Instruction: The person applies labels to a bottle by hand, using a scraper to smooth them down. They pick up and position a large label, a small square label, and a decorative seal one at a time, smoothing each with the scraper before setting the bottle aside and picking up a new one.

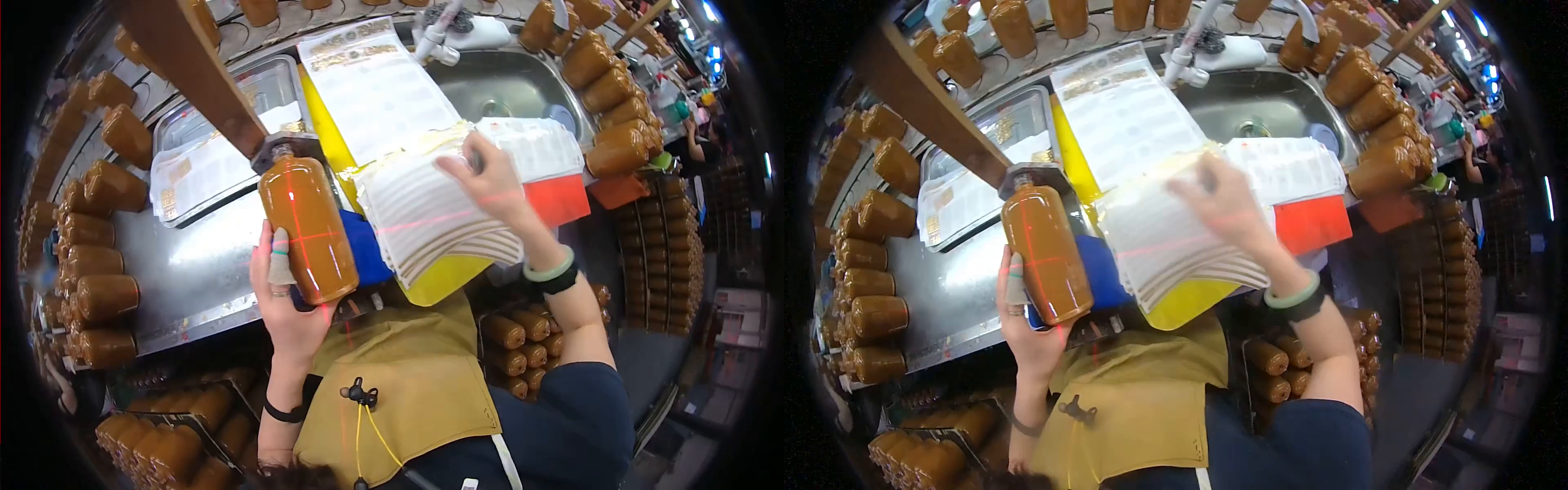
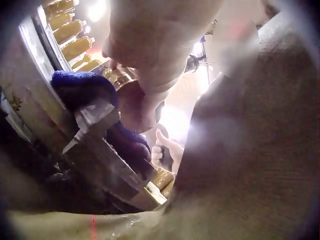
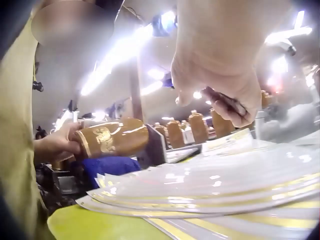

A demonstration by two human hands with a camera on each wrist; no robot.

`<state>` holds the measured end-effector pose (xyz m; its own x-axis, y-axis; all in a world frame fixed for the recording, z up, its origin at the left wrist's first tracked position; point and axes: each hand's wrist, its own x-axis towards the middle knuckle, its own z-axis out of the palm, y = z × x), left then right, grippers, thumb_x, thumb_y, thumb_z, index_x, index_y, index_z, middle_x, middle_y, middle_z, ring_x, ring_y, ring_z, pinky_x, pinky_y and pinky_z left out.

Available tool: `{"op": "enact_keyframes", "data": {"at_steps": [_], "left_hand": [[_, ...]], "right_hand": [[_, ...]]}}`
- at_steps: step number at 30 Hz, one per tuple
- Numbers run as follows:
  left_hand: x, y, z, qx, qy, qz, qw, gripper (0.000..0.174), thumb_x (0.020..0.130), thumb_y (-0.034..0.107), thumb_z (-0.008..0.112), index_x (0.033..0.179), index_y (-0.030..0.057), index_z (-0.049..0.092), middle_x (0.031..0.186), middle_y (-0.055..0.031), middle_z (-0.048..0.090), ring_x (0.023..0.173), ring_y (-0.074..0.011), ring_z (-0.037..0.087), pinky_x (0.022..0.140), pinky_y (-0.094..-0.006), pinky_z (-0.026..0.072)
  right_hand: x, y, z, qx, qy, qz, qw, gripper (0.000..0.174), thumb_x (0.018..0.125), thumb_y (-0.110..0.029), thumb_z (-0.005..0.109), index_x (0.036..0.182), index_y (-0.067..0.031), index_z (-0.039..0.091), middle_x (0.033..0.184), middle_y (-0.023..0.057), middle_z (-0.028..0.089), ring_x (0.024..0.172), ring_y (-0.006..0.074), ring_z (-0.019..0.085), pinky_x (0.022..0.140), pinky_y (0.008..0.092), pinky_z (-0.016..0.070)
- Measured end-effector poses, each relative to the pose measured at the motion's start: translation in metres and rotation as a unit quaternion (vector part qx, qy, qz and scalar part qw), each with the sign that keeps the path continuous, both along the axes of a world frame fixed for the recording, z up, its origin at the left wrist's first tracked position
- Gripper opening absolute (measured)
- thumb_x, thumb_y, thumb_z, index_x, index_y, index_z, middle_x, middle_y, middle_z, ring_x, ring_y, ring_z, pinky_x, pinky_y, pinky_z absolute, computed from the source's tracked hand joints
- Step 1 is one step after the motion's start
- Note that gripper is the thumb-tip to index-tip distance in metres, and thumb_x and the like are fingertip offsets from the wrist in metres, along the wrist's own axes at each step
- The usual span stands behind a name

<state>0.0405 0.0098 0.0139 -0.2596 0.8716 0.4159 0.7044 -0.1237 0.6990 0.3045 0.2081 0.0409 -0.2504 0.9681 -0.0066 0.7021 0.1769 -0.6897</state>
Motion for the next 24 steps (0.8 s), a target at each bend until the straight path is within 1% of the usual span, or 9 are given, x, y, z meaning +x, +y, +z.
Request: {"op": "enact_keyframes", "data": {"at_steps": [4,8,9,12,16,18,19,21,24], "left_hand": [[0.002,0.001,0.001,-0.004,-0.019,0.002,1.000,0.098,0.066,0.013,0.093,0.152,0.0051,0.046,0.159,-0.0196,0.041,0.141,-0.0371,0.046,0.115,-0.0447,0.0379],[0.004,0.001,-0.002,0.002,-0.011,0.003,1.000,0.100,0.067,0.013,0.093,0.154,0.0062,0.044,0.160,-0.0189,0.040,0.142,-0.0364,0.045,0.116,-0.0448,0.0377],[0.005,0.000,-0.002,0.000,-0.007,0.005,1.000,0.101,0.067,0.014,0.094,0.154,0.0061,0.044,0.160,-0.0184,0.039,0.143,-0.0361,0.044,0.117,-0.0446,0.0374],[0.003,-0.002,-0.002,-0.005,-0.001,0.004,1.000,0.101,0.067,0.014,0.094,0.154,0.0061,0.044,0.161,-0.0178,0.039,0.144,-0.0359,0.043,0.117,-0.0441,0.0375],[0.006,-0.001,-0.001,-0.006,-0.010,0.005,1.000,0.102,0.066,0.015,0.095,0.154,0.0060,0.044,0.161,-0.0175,0.039,0.144,-0.0358,0.043,0.117,-0.0436,0.0377],[0.005,-0.001,-0.001,-0.010,-0.021,0.007,1.000,0.101,0.067,0.016,0.095,0.154,0.0059,0.044,0.160,-0.0178,0.040,0.144,-0.0357,0.043,0.117,-0.0435,0.0379],[0.005,-0.001,-0.001,-0.009,-0.020,0.007,1.000,0.101,0.067,0.016,0.095,0.154,0.0059,0.044,0.160,-0.0178,0.040,0.144,-0.0357,0.043,0.117,-0.0435,0.0379],[0.004,-0.002,-0.001,-0.011,0.003,0.011,1.000,0.101,0.067,0.017,0.095,0.153,0.0056,0.044,0.160,-0.0179,0.040,0.144,-0.0355,0.043,0.117,-0.0436,0.0382],[0.004,-0.002,0.001,-0.015,0.017,0.004,1.000,0.107,0.065,0.013,0.096,0.156,0.0038,0.040,0.161,-0.0207,0.038,0.145,-0.0346,0.044,0.116,-0.0422,0.0408]], "right_hand": [[0.092,0.023,-0.008,0.010,-0.070,-0.062,0.996,0.040,0.080,-0.031,0.085,0.086,0.0016,0.064,0.082,0.0184,0.066,0.076,0.0269,0.064,0.072,0.0386,0.0517],[0.101,0.004,-0.019,0.036,-0.132,-0.026,0.990,0.035,0.081,-0.028,0.082,0.095,0.0012,0.071,0.088,0.0205,0.072,0.083,0.0368,0.070,0.078,0.0406,0.0551],[0.101,0.001,-0.027,0.060,-0.140,-0.025,0.988,0.032,0.081,-0.022,0.083,0.096,0.0034,0.070,0.080,0.0161,0.070,0.072,0.0269,0.067,0.072,0.0355,0.0537],[0.104,0.002,-0.033,0.006,-0.101,-0.052,0.993,0.029,0.081,-0.022,0.082,0.095,0.0021,0.071,0.082,0.0169,0.072,0.074,0.0276,0.068,0.073,0.0358,0.0540],[0.100,0.001,-0.020,0.007,-0.125,-0.036,0.991,0.025,0.083,-0.020,0.079,0.095,0.0013,0.072,0.084,0.0178,0.073,0.077,0.0278,0.070,0.074,0.0365,0.0542],[0.093,-0.001,-0.017,-0.032,-0.153,-0.062,0.986,0.023,0.085,-0.023,0.073,0.091,-0.0008,0.073,0.092,0.0205,0.073,0.090,0.0378,0.071,0.082,0.0433,0.0552],[0.095,0.000,-0.021,-0.031,-0.153,-0.062,0.986,0.023,0.085,-0.023,0.073,0.091,-0.0008,0.073,0.092,0.0205,0.073,0.090,0.0378,0.071,0.082,0.0433,0.0552],[0.101,0.003,-0.032,0.020,-0.150,-0.048,0.987,0.019,0.089,-0.016,0.071,0.097,0.0019,0.072,0.085,0.0189,0.073,0.078,0.0297,0.070,0.074,0.0372,0.0540],[0.114,0.011,-0.030,0.003,-0.091,-0.028,0.995,0.019,0.091,-0.016,0.069,0.098,0.0018,0.071,0.086,0.0201,0.072,0.079,0.0333,0.070,0.074,0.0382,0.0539]]}}
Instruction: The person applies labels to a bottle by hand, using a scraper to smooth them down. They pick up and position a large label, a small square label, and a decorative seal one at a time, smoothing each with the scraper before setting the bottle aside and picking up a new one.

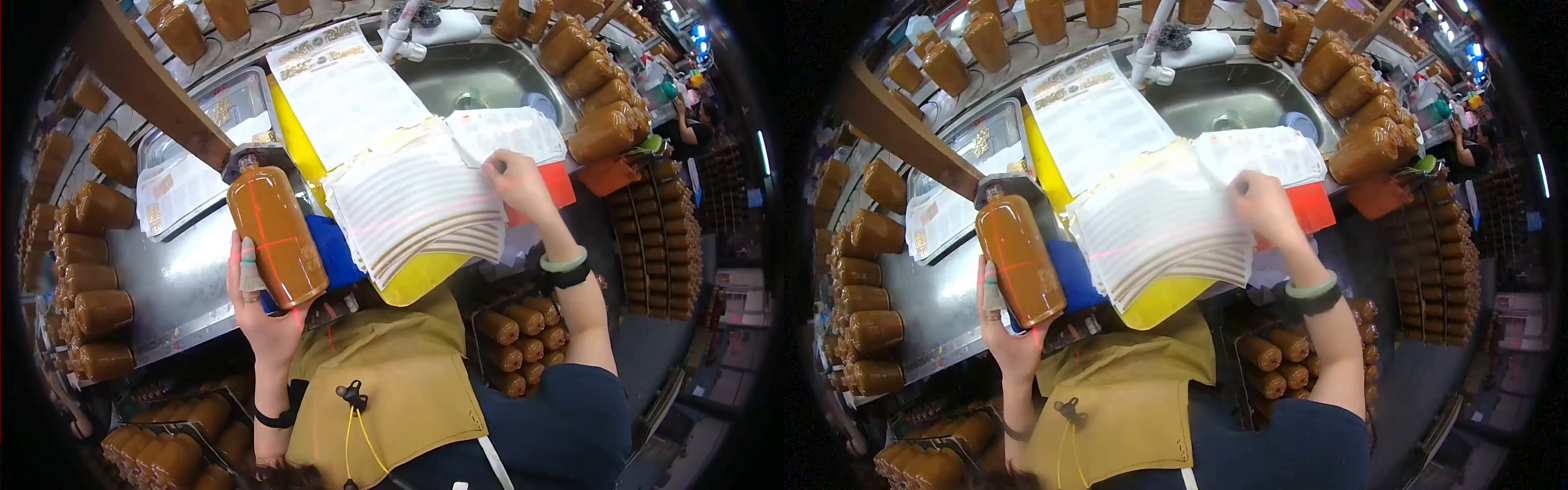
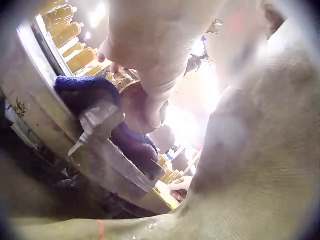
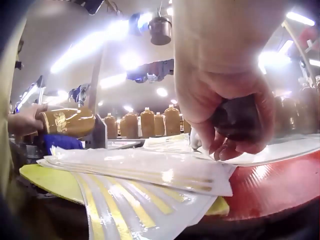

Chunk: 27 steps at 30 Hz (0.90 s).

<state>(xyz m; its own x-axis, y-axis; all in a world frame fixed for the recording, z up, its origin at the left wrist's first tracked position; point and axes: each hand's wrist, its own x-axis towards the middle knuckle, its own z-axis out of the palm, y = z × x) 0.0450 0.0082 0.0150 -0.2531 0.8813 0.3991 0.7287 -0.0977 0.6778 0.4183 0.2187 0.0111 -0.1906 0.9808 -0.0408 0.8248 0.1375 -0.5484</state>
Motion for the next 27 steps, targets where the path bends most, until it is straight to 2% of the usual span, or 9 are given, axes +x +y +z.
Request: {"op": "enact_keyframes", "data": {"at_steps": [3,6,10,16,18,20,21,23,27], "left_hand": [[0.000,-0.001,-0.001,0.000,0.003,0.001,1.000,0.107,0.065,0.014,0.096,0.156,0.0042,0.040,0.161,-0.0203,0.038,0.145,-0.0345,0.044,0.116,-0.0421,0.0403],[0.000,-0.001,0.000,-0.002,0.001,0.003,1.000,0.107,0.065,0.014,0.096,0.156,0.0039,0.040,0.161,-0.0197,0.038,0.146,-0.0342,0.043,0.117,-0.0421,0.0391],[0.002,0.000,0.000,0.001,-0.009,0.001,1.000,0.106,0.066,0.014,0.096,0.156,0.0032,0.040,0.161,-0.0191,0.038,0.146,-0.0335,0.043,0.118,-0.0421,0.0383],[0.004,-0.003,0.000,0.003,-0.011,0.021,1.000,0.104,0.067,0.012,0.095,0.155,0.0022,0.040,0.157,-0.0185,0.044,0.143,-0.0315,0.046,0.117,-0.0406,0.0391],[0.003,-0.006,-0.005,-0.030,-0.113,0.025,0.993,0.105,0.067,0.014,0.096,0.155,0.0013,0.039,0.152,-0.0177,0.049,0.140,-0.0300,0.049,0.116,-0.0393,0.0387],[0.003,-0.009,-0.009,-0.037,-0.110,0.051,0.992,0.103,0.069,0.011,0.092,0.155,-0.0012,0.037,0.153,-0.0202,0.049,0.140,-0.0301,0.050,0.115,-0.0396,0.0400],[0.002,-0.009,-0.014,-0.024,-0.119,0.049,0.991,0.102,0.069,0.011,0.092,0.155,-0.0013,0.038,0.151,-0.0198,0.051,0.138,-0.0294,0.052,0.114,-0.0392,0.0414],[-0.002,-0.009,-0.020,-0.013,-0.125,0.056,0.991,0.100,0.070,0.011,0.091,0.154,-0.0014,0.039,0.150,-0.0193,0.052,0.137,-0.0287,0.053,0.113,-0.0389,0.0427],[-0.003,-0.008,-0.025,-0.020,-0.148,0.035,0.988,0.093,0.072,0.009,0.090,0.151,-0.0024,0.044,0.144,-0.0182,0.058,0.131,-0.0276,0.059,0.109,-0.0376,0.0468]], "right_hand": [[0.038,0.030,0.019,0.097,-0.075,-0.113,0.986,0.022,0.091,-0.020,0.070,0.100,-0.0005,0.073,0.094,0.0209,0.073,0.089,0.0358,0.071,0.081,0.0428,0.0545],[0.078,0.052,0.046,0.326,-0.334,-0.259,0.846,0.032,0.091,-0.031,0.072,0.111,-0.0063,0.073,0.111,0.0173,0.071,0.108,0.0343,0.068,0.091,0.0448,0.0538],[0.065,0.049,0.024,0.165,-0.217,-0.185,0.944,0.052,0.087,-0.046,0.076,0.121,-0.0083,0.070,0.118,0.0143,0.068,0.117,0.0367,0.063,0.096,0.0475,0.0519],[0.068,0.039,0.017,0.117,-0.261,-0.267,0.920,0.035,0.093,-0.029,0.066,0.123,-0.0115,0.069,0.122,0.0163,0.069,0.116,0.0391,0.064,0.097,0.0477,0.0514],[0.104,0.018,0.025,0.289,-0.242,-0.229,0.897,0.031,0.089,-0.024,0.062,0.117,-0.0122,0.070,0.115,0.0159,0.070,0.109,0.0390,0.066,0.094,0.0489,0.0520],[0.115,-0.009,0.053,0.214,-0.204,-0.351,0.889,0.035,0.093,-0.023,0.057,0.126,-0.0129,0.065,0.125,0.0152,0.068,0.116,0.0372,0.064,0.097,0.0453,0.0504],[0.140,-0.022,0.051,0.274,-0.207,-0.348,0.872,0.039,0.096,-0.024,0.055,0.133,-0.0136,0.062,0.130,0.0152,0.067,0.118,0.0390,0.063,0.097,0.0467,0.0499],[0.192,-0.042,0.035,0.245,-0.181,-0.460,0.834,0.045,0.098,-0.026,0.050,0.141,-0.0163,0.057,0.137,0.0167,0.064,0.123,0.0414,0.060,0.099,0.0502,0.0479],[0.258,-0.078,-0.030,0.220,-0.131,-0.504,0.825,0.046,0.097,-0.025,0.050,0.141,-0.0123,0.058,0.136,0.0176,0.064,0.124,0.0419,0.060,0.103,0.0492,0.0455]]}}
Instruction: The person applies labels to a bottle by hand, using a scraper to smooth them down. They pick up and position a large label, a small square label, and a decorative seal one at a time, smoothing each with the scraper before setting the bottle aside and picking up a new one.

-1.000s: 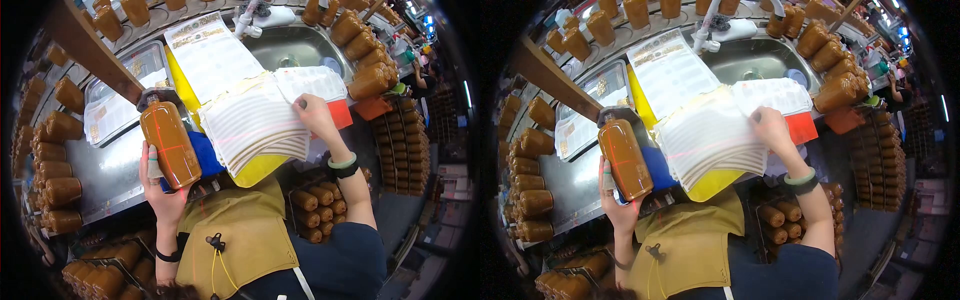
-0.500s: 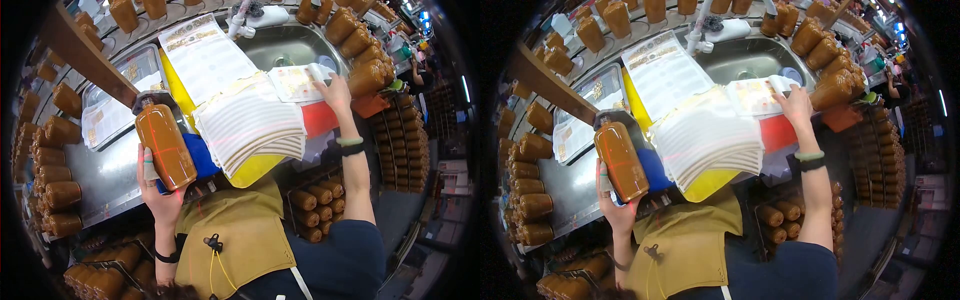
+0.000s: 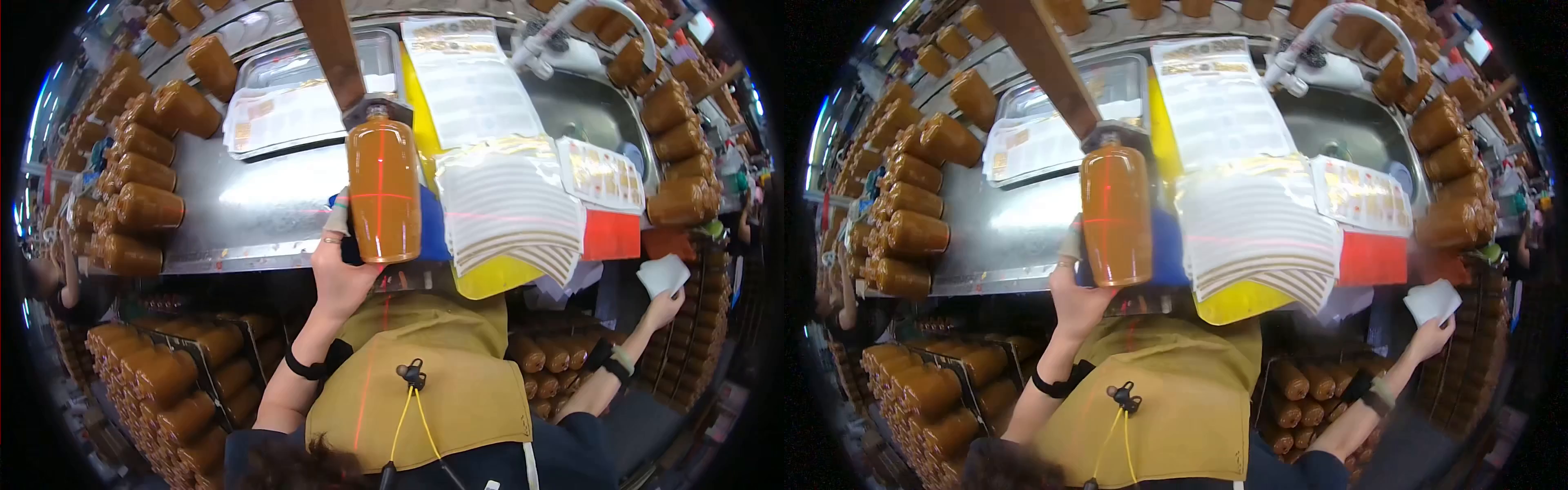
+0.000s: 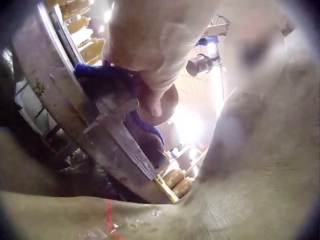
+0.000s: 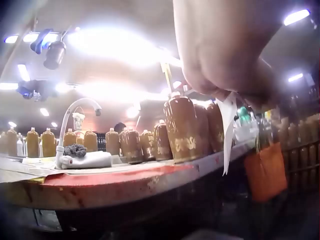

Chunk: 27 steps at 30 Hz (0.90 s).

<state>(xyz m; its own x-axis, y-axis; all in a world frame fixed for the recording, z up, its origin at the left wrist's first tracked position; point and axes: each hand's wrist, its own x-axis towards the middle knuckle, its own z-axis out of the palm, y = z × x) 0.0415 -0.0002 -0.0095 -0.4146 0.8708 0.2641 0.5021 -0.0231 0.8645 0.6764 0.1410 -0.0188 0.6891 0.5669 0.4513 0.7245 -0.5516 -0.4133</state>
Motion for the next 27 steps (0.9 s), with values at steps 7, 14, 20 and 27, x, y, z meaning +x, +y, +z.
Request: {"op": "enact_keyframes", "data": {"at_steps": [7,14,20,27], "left_hand": [[-0.006,-0.007,0.018,0.050,0.067,-0.022,0.996,0.088,0.069,0.012,0.091,0.147,0.0000,0.052,0.149,-0.0192,0.055,0.137,-0.0338,0.052,0.113,-0.0425,0.0404],[-0.118,0.049,0.017,-0.023,0.108,0.064,0.992,0.066,0.087,0.029,0.078,0.137,-0.0075,0.055,0.139,-0.0269,0.057,0.128,-0.0400,0.055,0.108,-0.0436,0.0427],[-0.213,0.129,-0.048,-0.150,0.417,0.109,0.890,0.066,0.094,0.050,0.067,0.122,-0.0100,0.062,0.127,-0.0259,0.063,0.126,-0.0415,0.056,0.112,-0.0493,0.0372],[-0.170,0.105,0.008,-0.192,0.359,-0.085,0.909,0.058,0.081,0.041,0.079,0.118,-0.0028,0.068,0.112,-0.0186,0.072,0.110,-0.0345,0.066,0.107,-0.0491,0.0429]], "right_hand": [[0.000,0.033,-0.071,-0.028,0.131,0.099,0.986,0.060,0.101,-0.046,0.062,0.144,-0.0043,0.056,0.116,0.0150,0.071,0.090,0.0225,0.069,0.079,0.0339,0.0536],[-0.173,0.085,0.039,0.081,0.151,0.397,0.902,0.028,0.106,-0.022,0.060,0.123,-0.0020,0.069,0.112,0.0076,0.071,0.101,0.0151,0.064,0.091,0.0293,0.0495],[-0.330,0.056,0.064,0.000,0.146,0.544,0.826,0.016,0.102,-0.010,0.062,0.116,-0.0030,0.069,0.099,-0.0001,0.067,0.080,0.0073,0.055,0.071,0.0245,0.0432],[-0.395,0.041,0.084,-0.023,0.135,0.629,0.765,0.015,0.092,-0.001,0.069,0.107,-0.0028,0.070,0.091,0.0029,0.065,0.074,0.0119,0.052,0.067,0.0259,0.0406]]}}
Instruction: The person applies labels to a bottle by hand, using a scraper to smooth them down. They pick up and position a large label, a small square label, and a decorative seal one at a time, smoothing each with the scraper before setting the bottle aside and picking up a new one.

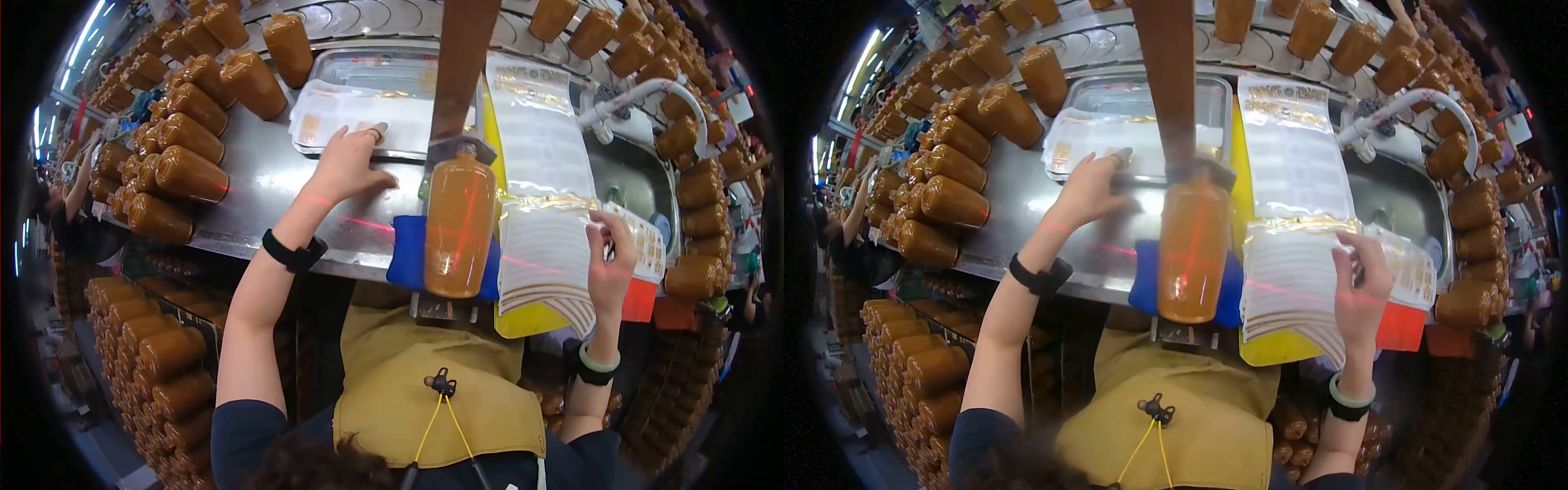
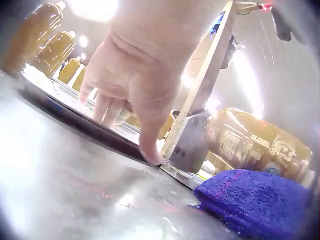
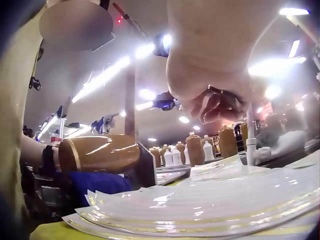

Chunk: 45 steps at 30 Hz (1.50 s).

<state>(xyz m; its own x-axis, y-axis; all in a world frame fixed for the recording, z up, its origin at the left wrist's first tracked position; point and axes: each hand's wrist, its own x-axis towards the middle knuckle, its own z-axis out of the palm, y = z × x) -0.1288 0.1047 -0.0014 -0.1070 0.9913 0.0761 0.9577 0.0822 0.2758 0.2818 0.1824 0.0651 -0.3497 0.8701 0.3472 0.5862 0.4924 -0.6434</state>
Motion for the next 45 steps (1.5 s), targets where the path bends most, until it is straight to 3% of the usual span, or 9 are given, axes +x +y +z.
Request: {"op": "enact_keyframes", "data": {"at_steps": [3,6,11,23,28,32,34,36,45], "left_hand": [[-0.009,-0.008,-0.012,0.125,0.009,-0.013,0.992,0.017,0.077,0.012,0.076,0.092,0.0070,0.076,0.086,-0.0148,0.073,0.085,-0.0347,0.068,0.083,-0.0431,0.0520],[-0.011,-0.008,-0.016,0.113,0.008,0.020,0.993,0.011,0.080,0.009,0.074,0.090,0.0059,0.076,0.079,-0.0160,0.070,0.081,-0.0358,0.068,0.079,-0.0434,0.0531],[-0.001,-0.012,-0.010,0.125,-0.021,0.028,0.992,0.029,0.078,0.018,0.081,0.100,0.0011,0.072,0.095,-0.0177,0.071,0.095,-0.0372,0.067,0.085,-0.0443,0.0527],[-0.013,-0.005,-0.027,0.152,-0.028,0.025,0.988,0.024,0.083,0.006,0.073,0.107,0.0058,0.075,0.082,-0.0163,0.070,0.079,-0.0355,0.069,0.074,-0.0451,0.0531],[0.038,-0.021,0.027,0.312,-0.144,0.089,0.935,0.025,0.087,0.001,0.075,0.112,0.0031,0.073,0.099,-0.0102,0.078,0.077,-0.0180,0.070,0.073,-0.0304,0.0549],[0.110,-0.043,0.071,0.464,-0.108,-0.014,0.879,0.048,0.078,-0.008,0.081,0.124,0.0011,0.069,0.099,-0.0114,0.078,0.084,-0.0177,0.071,0.078,-0.0312,0.0561],[0.138,-0.051,0.079,0.442,-0.147,-0.053,0.883,0.029,0.077,-0.004,0.083,0.104,-0.0022,0.072,0.095,-0.0138,0.074,0.082,-0.0311,0.069,0.073,-0.0368,0.0560],[0.145,-0.049,0.068,0.441,-0.154,-0.082,0.881,0.033,0.075,-0.003,0.086,0.104,-0.0025,0.071,0.100,-0.0151,0.072,0.085,-0.0338,0.067,0.075,-0.0388,0.0562],[0.149,-0.078,0.064,0.240,-0.296,-0.056,0.923,0.118,0.062,0.030,0.099,0.155,0.0002,0.032,0.154,-0.0195,0.043,0.137,-0.0358,0.048,0.113,-0.0464,0.0404]], "right_hand": [[-0.017,0.001,0.003,0.005,0.012,0.027,1.000,0.017,0.089,0.002,0.070,0.106,-0.0015,0.071,0.088,0.0051,0.065,0.072,0.0131,0.053,0.067,0.0271,0.0421],[-0.041,0.000,0.010,0.014,0.044,0.067,0.997,0.018,0.088,0.003,0.071,0.106,-0.0016,0.071,0.088,0.0059,0.066,0.071,0.0138,0.053,0.065,0.0275,0.0429],[-0.071,-0.009,0.017,0.035,0.084,0.122,0.988,0.019,0.087,0.001,0.073,0.105,-0.0044,0.072,0.088,0.0047,0.067,0.066,0.0124,0.053,0.056,0.0271,0.0405],[-0.064,-0.022,0.016,-0.017,0.070,0.130,0.989,0.016,0.088,-0.003,0.074,0.104,-0.0051,0.072,0.091,0.0067,0.069,0.067,0.0135,0.060,0.057,0.0285,0.0468],[-0.080,-0.025,0.016,-0.094,0.092,0.161,0.978,0.018,0.090,-0.008,0.073,0.107,-0.0054,0.073,0.093,0.0065,0.071,0.067,0.0135,0.061,0.061,0.0285,0.0484],[-0.105,-0.033,0.016,-0.281,0.209,0.236,0.906,0.020,0.098,-0.013,0.068,0.112,0.0003,0.071,0.094,0.0025,0.071,0.080,0.0044,0.058,0.069,0.0237,0.0465],[-0.114,-0.036,0.020,-0.358,0.286,0.233,0.858,0.019,0.099,-0.014,0.068,0.111,0.0003,0.070,0.090,0.0007,0.069,0.077,0.0038,0.057,0.068,0.0227,0.0466],[-0.111,-0.033,0.027,-0.400,0.287,0.231,0.839,0.024,0.098,-0.019,0.068,0.105,0.0031,0.071,0.093,0.0059,0.073,0.091,0.0096,0.065,0.083,0.0279,0.0526],[-0.027,0.092,-0.016,-0.170,0.033,0.067,0.983,0.018,0.093,-0.018,0.072,0.096,-0.0005,0.074,0.079,0.0021,0.069,0.072,0.0082,0.060,0.067,0.0258,0.0482]]}}
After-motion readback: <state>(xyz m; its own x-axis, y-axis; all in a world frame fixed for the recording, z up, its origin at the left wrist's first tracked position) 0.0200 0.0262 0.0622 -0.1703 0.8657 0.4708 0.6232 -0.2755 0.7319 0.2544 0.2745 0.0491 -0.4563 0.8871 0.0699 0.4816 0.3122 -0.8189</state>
